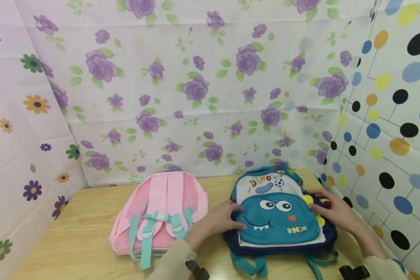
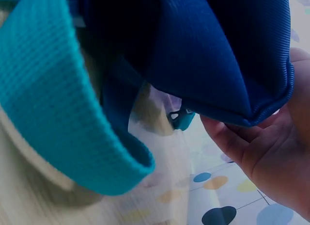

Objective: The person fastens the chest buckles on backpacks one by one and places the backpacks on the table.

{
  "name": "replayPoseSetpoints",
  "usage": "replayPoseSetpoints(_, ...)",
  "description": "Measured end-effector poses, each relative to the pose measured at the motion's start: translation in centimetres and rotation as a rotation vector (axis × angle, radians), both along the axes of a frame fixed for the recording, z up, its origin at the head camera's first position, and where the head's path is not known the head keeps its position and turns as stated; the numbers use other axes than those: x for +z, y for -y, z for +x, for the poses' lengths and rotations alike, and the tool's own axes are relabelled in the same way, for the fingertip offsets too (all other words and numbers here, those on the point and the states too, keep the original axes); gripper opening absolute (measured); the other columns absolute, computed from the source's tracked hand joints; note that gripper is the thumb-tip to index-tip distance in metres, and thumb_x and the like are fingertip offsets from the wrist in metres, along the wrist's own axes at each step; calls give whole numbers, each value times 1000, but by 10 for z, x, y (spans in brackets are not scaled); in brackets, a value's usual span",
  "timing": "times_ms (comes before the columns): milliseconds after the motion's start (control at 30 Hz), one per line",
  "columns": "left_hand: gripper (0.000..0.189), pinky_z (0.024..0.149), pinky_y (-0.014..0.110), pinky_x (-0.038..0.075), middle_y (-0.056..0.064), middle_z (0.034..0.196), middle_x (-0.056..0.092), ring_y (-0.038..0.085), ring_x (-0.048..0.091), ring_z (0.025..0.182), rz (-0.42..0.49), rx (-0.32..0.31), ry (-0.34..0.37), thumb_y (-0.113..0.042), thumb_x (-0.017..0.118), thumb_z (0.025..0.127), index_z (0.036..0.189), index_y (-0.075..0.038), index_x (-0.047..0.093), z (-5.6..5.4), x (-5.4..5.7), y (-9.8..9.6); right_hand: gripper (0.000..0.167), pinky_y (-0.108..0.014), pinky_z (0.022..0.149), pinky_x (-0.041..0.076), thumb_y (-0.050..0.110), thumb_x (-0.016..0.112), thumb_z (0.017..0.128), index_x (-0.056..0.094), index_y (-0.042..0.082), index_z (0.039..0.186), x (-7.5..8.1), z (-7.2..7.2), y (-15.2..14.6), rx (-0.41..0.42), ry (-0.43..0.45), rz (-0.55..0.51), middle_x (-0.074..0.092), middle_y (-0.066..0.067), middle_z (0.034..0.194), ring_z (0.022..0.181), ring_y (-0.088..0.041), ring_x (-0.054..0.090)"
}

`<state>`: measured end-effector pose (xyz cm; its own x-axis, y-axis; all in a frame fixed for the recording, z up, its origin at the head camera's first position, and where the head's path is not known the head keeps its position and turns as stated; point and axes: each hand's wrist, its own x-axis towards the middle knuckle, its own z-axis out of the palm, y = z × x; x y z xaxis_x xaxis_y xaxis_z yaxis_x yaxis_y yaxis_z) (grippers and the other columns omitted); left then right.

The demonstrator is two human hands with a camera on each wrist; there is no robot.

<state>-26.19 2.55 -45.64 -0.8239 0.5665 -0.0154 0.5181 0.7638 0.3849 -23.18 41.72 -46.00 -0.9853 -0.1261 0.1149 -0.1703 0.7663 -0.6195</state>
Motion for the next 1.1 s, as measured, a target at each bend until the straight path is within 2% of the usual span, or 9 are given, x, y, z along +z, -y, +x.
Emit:
replayPoseSetpoints(167,57,99,30,49,2,128,61,14,56,114,41,7,12,-54,76,82,129,-22,66,-1,-3,-5,54,-17,76,48,41,61,98,49,14,144,8,1,-5,-23,-30,12,56,-21,134,100,12,49)
replayPoseSetpoints(300,57,98,30,50,2,128,60,14,55,115,72,25,33,-52,78,81,128,-22,66,-1,-3,-10,55,-16,78,46,42,56,101,45,12,146,19,4,-5,-32,-10,-3,51,-22,138,117,-21,56)
replayPoseSetpoints(400,57,98,30,50,2,129,59,15,55,117,79,35,48,-52,78,81,128,-23,66,-1,-4,-13,58,-34,87,52,42,53,102,40,10,149,27,7,-3,-27,15,-22,47,-26,141,124,-45,48)
replayPoseSetpoints(533,56,98,30,49,1,129,59,15,54,116,82,38,44,-51,79,81,128,-23,66,0,-4,-15,63,-62,92,44,42,51,103,33,8,153,35,10,-2,-30,37,-40,41,-29,146,127,-52,42)
replayPoseSetpoints(633,56,98,29,49,1,128,59,14,54,116,84,36,33,-50,79,81,127,-22,67,0,-5,-16,63,-61,91,45,41,50,104,31,8,154,39,12,-1,-32,32,-51,39,-29,148,126,-53,43)
replayPoseSetpoints(767,56,99,29,49,1,129,60,14,54,116,90,35,22,-50,79,81,127,-21,67,0,-6,-19,59,-34,83,53,37,50,104,33,10,153,48,15,0,-23,0,-59,43,-20,145,116,-22,59)
replayPoseSetpoints(900,56,100,29,48,2,129,61,14,54,117,103,25,7,-50,78,82,127,-20,67,-1,-9,-25,53,-17,75,48,31,51,104,36,13,152,56,18,0,-4,-53,-91,47,9,135,98,13,52)
replayPoseSetpoints(967,56,100,28,49,1,128,61,13,54,116,118,22,10,-50,78,82,127,-19,66,-1,-10,-28,53,-16,75,48,31,51,104,37,15,153,59,19,0,-7,-69,-97,44,20,130,99,13,51)
replayPoseSetpoints(1100,56,98,27,49,0,126,61,11,54,112,163,36,35,-48,80,81,127,-20,67,-2,-11,-33,55,-16,75,47,36,51,104,35,20,154,66,20,2,-44,-51,-98,45,13,134,100,14,49)
